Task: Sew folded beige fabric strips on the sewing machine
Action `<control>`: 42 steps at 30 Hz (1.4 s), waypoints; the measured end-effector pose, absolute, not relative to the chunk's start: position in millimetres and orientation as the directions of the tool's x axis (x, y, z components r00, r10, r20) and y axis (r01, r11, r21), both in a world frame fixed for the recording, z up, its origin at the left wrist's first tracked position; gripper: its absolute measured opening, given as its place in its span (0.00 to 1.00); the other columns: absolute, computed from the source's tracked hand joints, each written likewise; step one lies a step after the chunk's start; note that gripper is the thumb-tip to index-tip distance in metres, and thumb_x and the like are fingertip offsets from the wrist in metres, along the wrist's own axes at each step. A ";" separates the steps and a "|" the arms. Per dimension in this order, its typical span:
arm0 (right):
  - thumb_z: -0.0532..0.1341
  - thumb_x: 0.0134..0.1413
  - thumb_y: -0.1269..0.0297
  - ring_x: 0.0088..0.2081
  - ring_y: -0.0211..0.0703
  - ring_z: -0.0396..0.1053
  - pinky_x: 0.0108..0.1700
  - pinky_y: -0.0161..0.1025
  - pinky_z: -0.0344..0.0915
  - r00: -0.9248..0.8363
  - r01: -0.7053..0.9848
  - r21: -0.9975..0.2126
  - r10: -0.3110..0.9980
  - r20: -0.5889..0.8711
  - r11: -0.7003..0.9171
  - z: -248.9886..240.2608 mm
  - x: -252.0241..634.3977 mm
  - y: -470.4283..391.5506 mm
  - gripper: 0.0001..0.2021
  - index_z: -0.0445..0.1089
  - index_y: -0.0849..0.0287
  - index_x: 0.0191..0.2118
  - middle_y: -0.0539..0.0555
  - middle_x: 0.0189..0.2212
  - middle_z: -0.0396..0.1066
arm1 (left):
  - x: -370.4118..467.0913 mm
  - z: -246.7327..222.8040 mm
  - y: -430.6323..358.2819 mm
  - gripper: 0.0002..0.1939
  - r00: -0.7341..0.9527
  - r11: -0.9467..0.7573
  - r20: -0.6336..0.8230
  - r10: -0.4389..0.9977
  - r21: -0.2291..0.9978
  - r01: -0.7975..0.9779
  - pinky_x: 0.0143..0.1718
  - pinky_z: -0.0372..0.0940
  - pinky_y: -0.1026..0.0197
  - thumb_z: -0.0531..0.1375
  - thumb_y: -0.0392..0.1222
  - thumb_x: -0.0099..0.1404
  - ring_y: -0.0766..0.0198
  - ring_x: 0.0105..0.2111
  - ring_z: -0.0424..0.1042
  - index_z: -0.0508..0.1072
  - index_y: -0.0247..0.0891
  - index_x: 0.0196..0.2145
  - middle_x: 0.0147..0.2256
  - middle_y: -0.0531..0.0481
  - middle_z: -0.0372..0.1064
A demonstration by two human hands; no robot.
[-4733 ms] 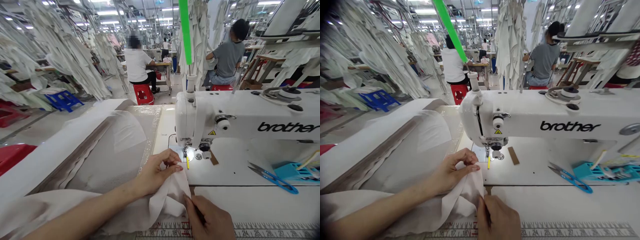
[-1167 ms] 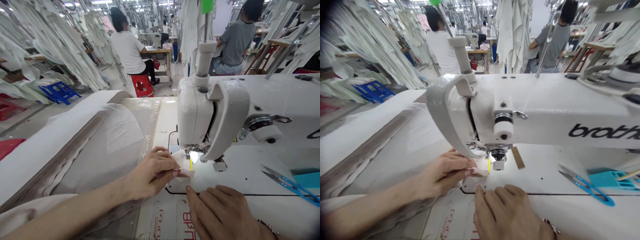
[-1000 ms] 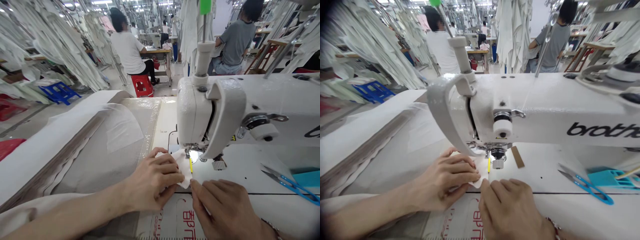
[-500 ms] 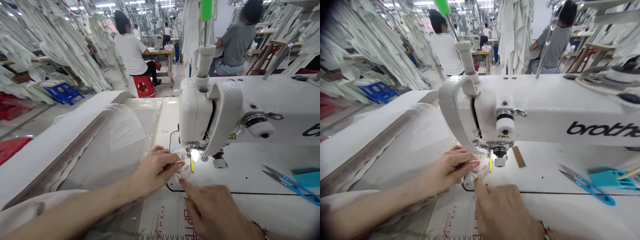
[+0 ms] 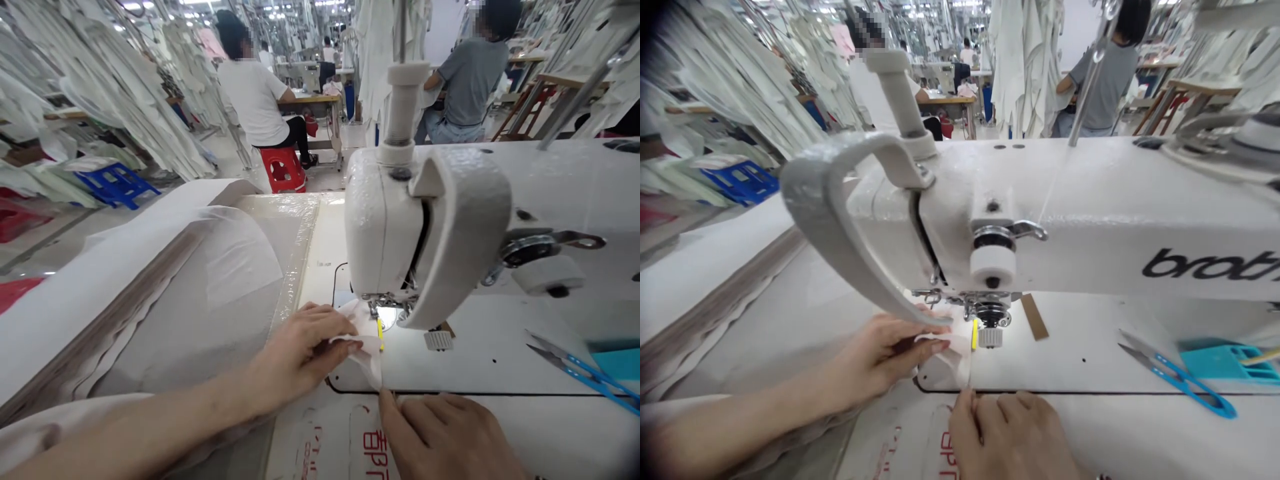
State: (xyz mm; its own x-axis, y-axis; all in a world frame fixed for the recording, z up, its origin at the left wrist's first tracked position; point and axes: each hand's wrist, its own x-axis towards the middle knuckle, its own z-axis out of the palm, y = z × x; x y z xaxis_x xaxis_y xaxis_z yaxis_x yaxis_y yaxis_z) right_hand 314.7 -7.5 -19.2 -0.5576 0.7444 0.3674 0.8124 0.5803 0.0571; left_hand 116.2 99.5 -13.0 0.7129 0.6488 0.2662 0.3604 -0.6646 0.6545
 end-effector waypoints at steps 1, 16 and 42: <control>0.50 0.53 0.78 0.20 0.36 0.70 0.20 0.37 0.63 -0.546 0.812 0.032 0.740 0.392 0.582 -17.7 314.4 -4.6 0.15 0.67 0.61 0.44 0.45 0.23 0.73 | 117.4 -12.9 100.6 0.10 0.699 -0.624 0.231 0.677 0.684 0.378 0.31 0.64 0.62 0.55 0.39 0.70 0.65 0.28 0.71 0.76 0.39 0.35 0.26 0.54 0.73; 0.58 0.39 0.76 0.16 0.42 0.67 0.20 0.41 0.53 -0.516 0.857 0.199 0.783 0.348 0.476 -42.2 298.0 -10.2 0.28 0.63 0.73 0.53 0.48 0.18 0.69 | 120.6 -13.2 99.8 0.10 0.701 -0.639 0.243 0.671 0.668 0.381 0.32 0.61 0.62 0.54 0.39 0.71 0.65 0.29 0.69 0.74 0.39 0.34 0.26 0.54 0.73; 0.56 0.57 0.73 0.19 0.36 0.66 0.24 0.39 0.56 -0.610 0.758 0.008 0.704 0.364 0.652 -20.6 314.4 -9.9 0.12 0.68 0.63 0.47 0.43 0.20 0.70 | 113.1 -14.2 97.2 0.13 0.851 -0.834 0.349 0.393 0.525 0.170 0.46 0.67 0.61 0.53 0.28 0.69 0.64 0.42 0.75 0.75 0.39 0.42 0.40 0.50 0.78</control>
State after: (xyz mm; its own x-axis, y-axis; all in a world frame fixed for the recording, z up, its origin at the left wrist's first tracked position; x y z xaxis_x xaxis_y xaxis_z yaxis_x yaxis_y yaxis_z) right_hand 314.4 -9.9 -20.6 -0.6097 0.7042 0.3637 0.7580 0.6522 0.0079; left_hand 113.1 97.2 -14.2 0.8506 0.3931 0.3491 0.1699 -0.8339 0.5251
